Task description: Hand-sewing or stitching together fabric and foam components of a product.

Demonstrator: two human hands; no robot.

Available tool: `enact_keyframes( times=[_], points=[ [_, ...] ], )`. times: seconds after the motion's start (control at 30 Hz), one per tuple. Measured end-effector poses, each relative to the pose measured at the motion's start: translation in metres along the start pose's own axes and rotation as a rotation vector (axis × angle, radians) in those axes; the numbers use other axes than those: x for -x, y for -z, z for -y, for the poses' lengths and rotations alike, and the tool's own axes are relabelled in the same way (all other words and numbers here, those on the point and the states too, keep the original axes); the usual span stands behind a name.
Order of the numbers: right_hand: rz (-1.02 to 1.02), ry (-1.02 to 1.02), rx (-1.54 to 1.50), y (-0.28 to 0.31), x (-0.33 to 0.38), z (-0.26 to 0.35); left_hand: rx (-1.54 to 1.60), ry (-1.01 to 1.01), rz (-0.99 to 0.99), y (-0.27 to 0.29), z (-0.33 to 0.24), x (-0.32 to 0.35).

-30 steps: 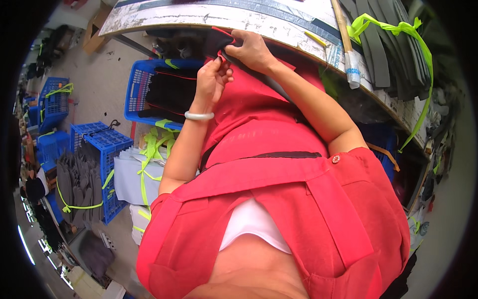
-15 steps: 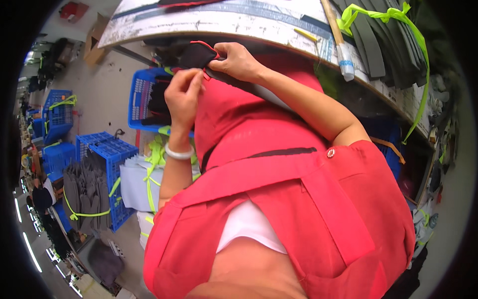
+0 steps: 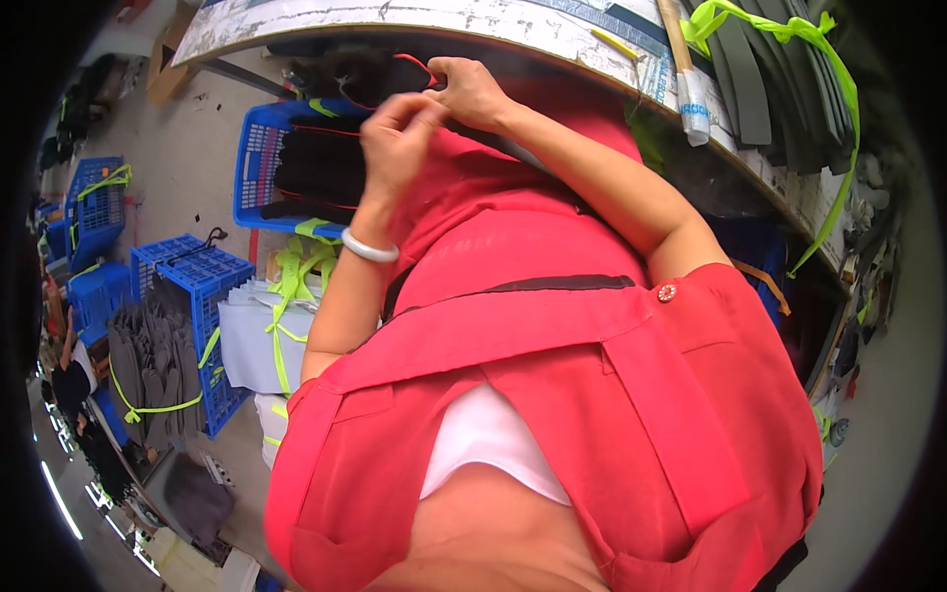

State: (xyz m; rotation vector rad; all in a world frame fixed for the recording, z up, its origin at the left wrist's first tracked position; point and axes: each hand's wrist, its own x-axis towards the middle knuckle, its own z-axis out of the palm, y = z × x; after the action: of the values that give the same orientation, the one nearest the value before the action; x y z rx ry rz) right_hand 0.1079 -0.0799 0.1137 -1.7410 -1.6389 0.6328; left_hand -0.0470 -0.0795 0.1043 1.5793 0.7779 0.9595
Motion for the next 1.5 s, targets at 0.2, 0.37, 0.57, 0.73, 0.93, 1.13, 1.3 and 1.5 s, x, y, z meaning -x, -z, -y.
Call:
enact_keyframes(
  times=[0.2,0.37,0.57,0.73,0.93,1.13,1.3,1.5],
  points=[
    [0.069,-0.036,-0.059,-0.005,0.009,0.005,-0.393,-0.164,-0.062,0.025,0.020,-0.018],
    [0.015,0.001,-0.022,-0.017,0.003,-0.020,-0.024,0.200,0.025,0.013,0.031,-0.017],
    [0.082,-0.152,-0.182,-0.005,-0.004,-0.021,0.416,0.441,-0.155,0.031,0.051,0.004],
    [0.117,-0.115,-0.158,-0.005,-0.009,-0.017,0.143,0.178,-0.221,0.014,0.035,0.000],
    [-0.030,0.067,0.056,-0.014,0.000,-0.008,0.176,0.255,-0.115,0.009,0.040,-0.010],
    [0.034,-0.074,-0.122,-0.016,-0.002,-0.037,0.499,0.472,0.079,0.018,0.049,-0.002],
    [0.059,-0.179,-0.247,0.001,-0.013,-0.013,0.898,0.640,0.048,0.023,0.052,-0.003],
    [-0.074,-0.008,-0.119,-0.008,-0.021,0.015,1.545,0.378,0.067,0.003,0.025,-0.054]
  ],
)
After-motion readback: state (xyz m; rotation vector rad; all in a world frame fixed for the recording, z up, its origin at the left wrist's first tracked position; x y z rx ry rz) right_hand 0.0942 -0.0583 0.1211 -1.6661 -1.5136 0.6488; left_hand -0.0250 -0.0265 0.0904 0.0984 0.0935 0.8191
